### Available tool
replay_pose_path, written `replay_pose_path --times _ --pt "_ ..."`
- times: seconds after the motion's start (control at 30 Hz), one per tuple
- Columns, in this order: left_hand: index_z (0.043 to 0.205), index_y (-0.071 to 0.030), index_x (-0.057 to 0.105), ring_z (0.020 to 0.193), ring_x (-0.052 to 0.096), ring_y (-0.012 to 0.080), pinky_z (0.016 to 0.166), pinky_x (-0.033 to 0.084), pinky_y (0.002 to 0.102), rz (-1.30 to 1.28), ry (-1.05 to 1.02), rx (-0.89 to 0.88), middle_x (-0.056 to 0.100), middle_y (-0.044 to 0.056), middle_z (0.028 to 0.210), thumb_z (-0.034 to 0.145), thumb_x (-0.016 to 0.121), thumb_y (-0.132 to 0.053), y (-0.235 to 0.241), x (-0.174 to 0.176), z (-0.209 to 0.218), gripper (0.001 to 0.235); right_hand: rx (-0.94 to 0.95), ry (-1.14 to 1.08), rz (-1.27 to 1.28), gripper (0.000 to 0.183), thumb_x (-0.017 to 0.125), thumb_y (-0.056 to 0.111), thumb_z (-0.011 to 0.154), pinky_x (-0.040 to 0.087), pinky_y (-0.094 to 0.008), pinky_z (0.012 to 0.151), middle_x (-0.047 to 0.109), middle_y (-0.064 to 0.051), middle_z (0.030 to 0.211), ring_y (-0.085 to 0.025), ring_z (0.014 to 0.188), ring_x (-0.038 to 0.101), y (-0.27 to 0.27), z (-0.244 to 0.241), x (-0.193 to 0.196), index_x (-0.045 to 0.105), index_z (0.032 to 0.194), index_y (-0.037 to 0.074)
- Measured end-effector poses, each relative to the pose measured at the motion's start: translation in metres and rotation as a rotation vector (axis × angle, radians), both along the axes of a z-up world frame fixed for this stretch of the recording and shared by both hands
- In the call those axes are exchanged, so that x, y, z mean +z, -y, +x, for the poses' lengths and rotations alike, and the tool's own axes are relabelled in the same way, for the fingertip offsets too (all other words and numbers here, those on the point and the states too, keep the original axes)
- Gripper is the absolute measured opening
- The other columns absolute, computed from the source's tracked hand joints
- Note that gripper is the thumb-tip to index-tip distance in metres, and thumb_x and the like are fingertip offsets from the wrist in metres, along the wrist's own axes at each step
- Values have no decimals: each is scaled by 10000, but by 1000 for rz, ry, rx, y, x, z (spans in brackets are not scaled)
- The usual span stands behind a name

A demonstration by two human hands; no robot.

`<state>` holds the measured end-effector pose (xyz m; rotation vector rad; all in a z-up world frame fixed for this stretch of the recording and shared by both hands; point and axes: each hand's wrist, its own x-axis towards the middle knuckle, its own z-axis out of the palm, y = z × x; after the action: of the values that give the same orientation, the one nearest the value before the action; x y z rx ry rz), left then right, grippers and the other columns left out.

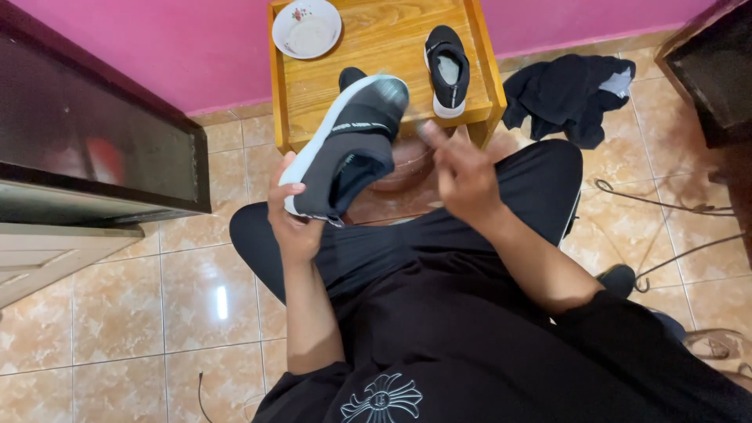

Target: The person cleans a black and white sneaker and its insole using a toothbrush and a cleaning solution. They scrub the sole, insole, and upper parts of the shoe, dipping the brush into a bowl of solution as needed.

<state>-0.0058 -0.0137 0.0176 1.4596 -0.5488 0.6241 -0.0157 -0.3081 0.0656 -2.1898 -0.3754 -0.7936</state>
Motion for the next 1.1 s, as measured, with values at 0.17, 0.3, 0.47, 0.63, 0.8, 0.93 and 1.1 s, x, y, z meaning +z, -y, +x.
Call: replay_pose_path --times 0.17,0.3,0.47,0.63,0.8,0.93,1.1 --pt "1091 -75 505 1415 470 433 1122 419 597 30 22 41 455 306 1512 831 862 -26 8 11 -2 444 27 -60 -37 500 607 -65 932 562 -474 690 643 -153 805 -379 784 686 16 15 -26 680 1397 103" --pt "1129 -117 481 1405 489 364 1085 484 534 -65 -38 -22 413 264 1562 831 891 -203 -1 -9 3 514 86 31 79 505 565 -89 920 598 -367 730 617 -67 748 -293 691 662 5 9 -25 723 1362 100" --pt "1180 -137 456 1432 464 345 1101 491 498 -192 -79 -107 342 228 1622 858 862 -219 0 -20 6 525 75 63 139 484 533 -107 970 568 -312 711 610 -140 739 -351 640 646 11 12 -33 663 1424 2" --pt "1188 -123 445 1421 476 375 1099 509 514 -283 -123 -162 320 247 1622 834 875 -177 4 -27 7 559 78 8 65 342 577 -67 959 565 -395 711 668 -110 816 -321 733 697 6 5 -10 737 1237 53" --pt "1199 -135 464 1400 502 384 1093 519 514 -392 -170 -162 338 237 1618 806 882 -40 15 -32 6 582 48 12 85 128 674 -12 945 566 -374 822 786 -114 1034 -326 896 740 8 15 -45 779 969 57" --pt "1217 -137 466 1399 506 374 1075 535 496 -436 -219 -188 346 226 1621 802 867 13 18 -48 5 597 -48 29 2 384 636 -54 952 573 -410 805 718 -150 916 -326 868 716 39 33 -65 727 1297 89" --pt "1321 -142 434 1365 541 358 1105 513 526 -752 -307 -232 510 184 1495 809 762 135 22 -80 16 668 36 -37 -105 397 673 54 940 586 -347 792 738 3 876 -243 785 736 25 27 -57 761 1285 229"
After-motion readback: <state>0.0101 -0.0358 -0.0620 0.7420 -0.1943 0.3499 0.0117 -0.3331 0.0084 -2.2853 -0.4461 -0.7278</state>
